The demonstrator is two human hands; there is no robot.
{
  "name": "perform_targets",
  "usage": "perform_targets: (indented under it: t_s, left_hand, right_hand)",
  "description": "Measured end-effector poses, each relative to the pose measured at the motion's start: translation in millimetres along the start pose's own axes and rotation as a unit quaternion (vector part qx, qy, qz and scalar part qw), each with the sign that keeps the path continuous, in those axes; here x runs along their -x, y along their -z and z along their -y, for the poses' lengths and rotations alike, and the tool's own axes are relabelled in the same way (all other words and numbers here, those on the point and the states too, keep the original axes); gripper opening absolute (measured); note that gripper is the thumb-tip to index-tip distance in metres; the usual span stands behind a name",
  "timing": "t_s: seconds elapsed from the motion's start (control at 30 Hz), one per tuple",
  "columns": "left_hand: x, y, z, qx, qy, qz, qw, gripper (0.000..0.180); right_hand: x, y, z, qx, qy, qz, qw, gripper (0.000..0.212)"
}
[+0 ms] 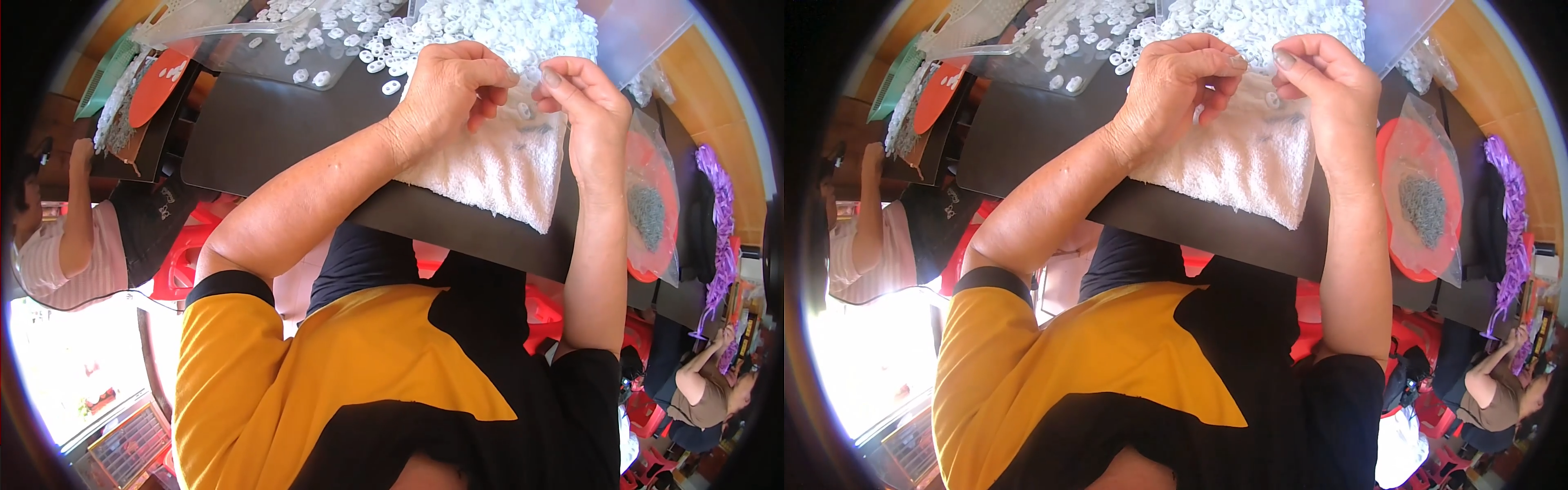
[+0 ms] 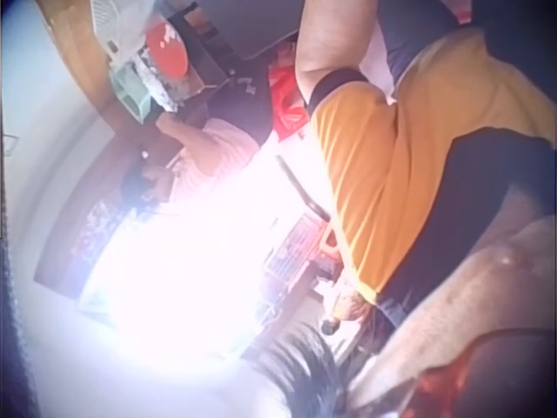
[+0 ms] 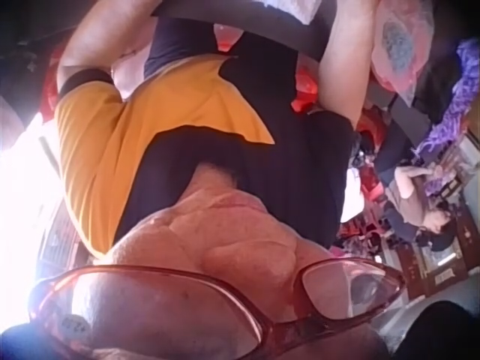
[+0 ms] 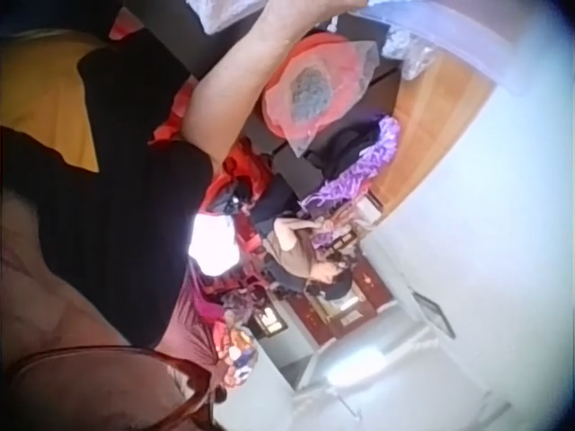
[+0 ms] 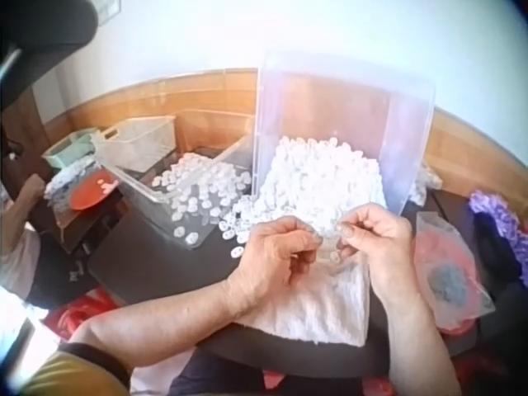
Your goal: Assembling small white plastic components by hand.
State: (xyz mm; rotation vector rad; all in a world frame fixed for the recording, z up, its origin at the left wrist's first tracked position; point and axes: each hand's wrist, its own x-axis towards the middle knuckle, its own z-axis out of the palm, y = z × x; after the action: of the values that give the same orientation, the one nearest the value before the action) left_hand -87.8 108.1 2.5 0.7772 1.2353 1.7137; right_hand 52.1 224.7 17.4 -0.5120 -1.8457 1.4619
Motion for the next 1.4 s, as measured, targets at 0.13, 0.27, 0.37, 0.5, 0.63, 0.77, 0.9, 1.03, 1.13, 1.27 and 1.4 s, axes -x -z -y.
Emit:
perform_targets:
  t_s: [0.13,0.27,0.37,0.5,0.63,0.77,0.9,1.03,1.13,1.27,1.4]
  left_hand:
    - [1,-1,-1,-0.001,-0.005,-0.008,1.000,0.014]
    - [0,0,-1,-0.024,-0.017,-0.008,1.000,0.014]
    - [2,0,-3,-0.041,-0.025,-0.009,0.999,0.014]
    - [0,1,-1,-0.061,-0.035,-0.006,0.998,0.014]
    - [1,-1,-2,-0.064,-0.036,-0.007,0.997,0.014]
    - [2,-1,-1,-0.068,-0.039,-0.006,0.997,0.014]
    - [2,0,-2,-0.070,-0.040,0.006,0.997,0.015]
    - [3,-4,-5,-0.086,-0.044,0.007,0.995,0.015]
    - [1,-1,-3,-0.078,-0.070,0.034,0.994,0.020]
    - [1,-3,-1,-0.081,-0.116,0.059,0.988,0.029]
    - [1,-5,0,-0.141,-0.135,0.064,0.979,0.032]
  right_hand:
    - [1,-2,3,-0.013,0.007,-0.004,1.000,0.019]
    - [2,-7,8,-0.041,0.010,0.010,0.999,0.023]
    - [2,-7,8,-0.030,0.010,0.021,0.999,0.023]
    - [3,-8,10,-0.028,0.014,0.030,0.999,0.021]
    - [3,-9,9,-0.021,0.017,0.031,0.999,0.020]
    - [5,-13,7,-0.004,0.021,0.034,0.999,0.020]
    - [5,-13,7,-0.033,0.009,0.036,0.999,0.021]
    - [3,-6,9,-0.076,-0.014,0.030,0.997,0.023]
    - [3,-2,13,-0.097,-0.024,0.043,0.994,0.031]
    - [3,2,13,-0.118,-0.028,0.065,0.991,0.039]
    - [3,3,15,-0.107,-0.036,0.086,0.990,0.042]
